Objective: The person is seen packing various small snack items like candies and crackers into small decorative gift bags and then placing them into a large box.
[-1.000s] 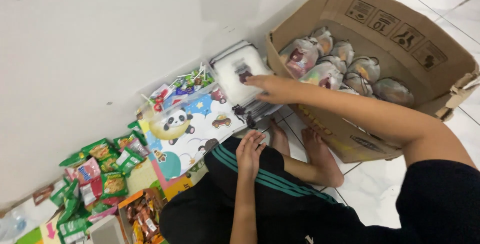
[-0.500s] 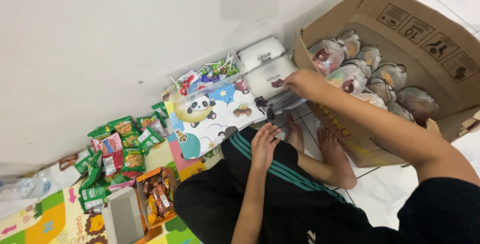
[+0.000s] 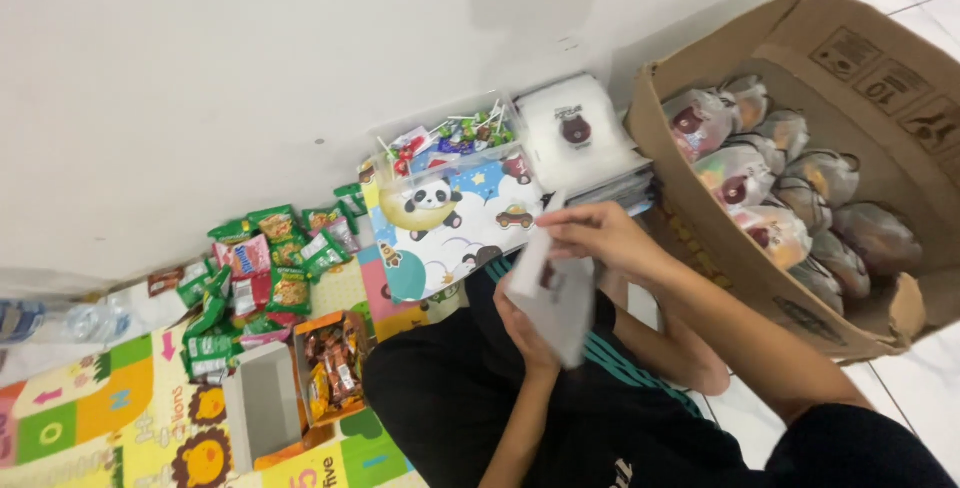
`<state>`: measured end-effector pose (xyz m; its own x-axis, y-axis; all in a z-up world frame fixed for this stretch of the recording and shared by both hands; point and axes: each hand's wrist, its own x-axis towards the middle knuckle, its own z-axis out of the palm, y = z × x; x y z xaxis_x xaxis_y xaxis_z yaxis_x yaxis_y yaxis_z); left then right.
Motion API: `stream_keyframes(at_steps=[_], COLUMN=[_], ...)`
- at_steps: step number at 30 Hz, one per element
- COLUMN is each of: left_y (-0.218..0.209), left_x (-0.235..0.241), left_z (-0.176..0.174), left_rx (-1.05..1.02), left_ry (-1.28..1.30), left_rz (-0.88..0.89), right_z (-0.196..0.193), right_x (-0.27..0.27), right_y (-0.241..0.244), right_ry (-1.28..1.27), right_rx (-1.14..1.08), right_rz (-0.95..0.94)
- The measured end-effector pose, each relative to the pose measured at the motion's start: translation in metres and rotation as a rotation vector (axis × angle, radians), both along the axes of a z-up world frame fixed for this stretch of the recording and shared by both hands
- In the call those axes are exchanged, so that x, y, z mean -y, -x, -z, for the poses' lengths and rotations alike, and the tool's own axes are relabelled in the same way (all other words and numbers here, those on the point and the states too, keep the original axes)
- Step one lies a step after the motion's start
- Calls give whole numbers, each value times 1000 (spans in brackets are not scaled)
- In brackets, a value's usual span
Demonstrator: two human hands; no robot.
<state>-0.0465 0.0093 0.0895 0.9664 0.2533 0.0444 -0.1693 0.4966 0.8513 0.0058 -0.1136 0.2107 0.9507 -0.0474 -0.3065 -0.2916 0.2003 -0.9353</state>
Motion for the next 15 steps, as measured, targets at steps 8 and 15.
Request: stream_keyframes(at_steps=[8,15], left_y=[-39,-87], left_x=[-55,-88], left_z=[36,50], left_rx=[-246,-522], left_ry=[-43,-147], left_rz=[92,111], right_z=[88,140], right_x=[-33,-35], right_y=[-89,-99], right_ry=[-58,385], right_rx=[31,247], right_rz=[41,-124])
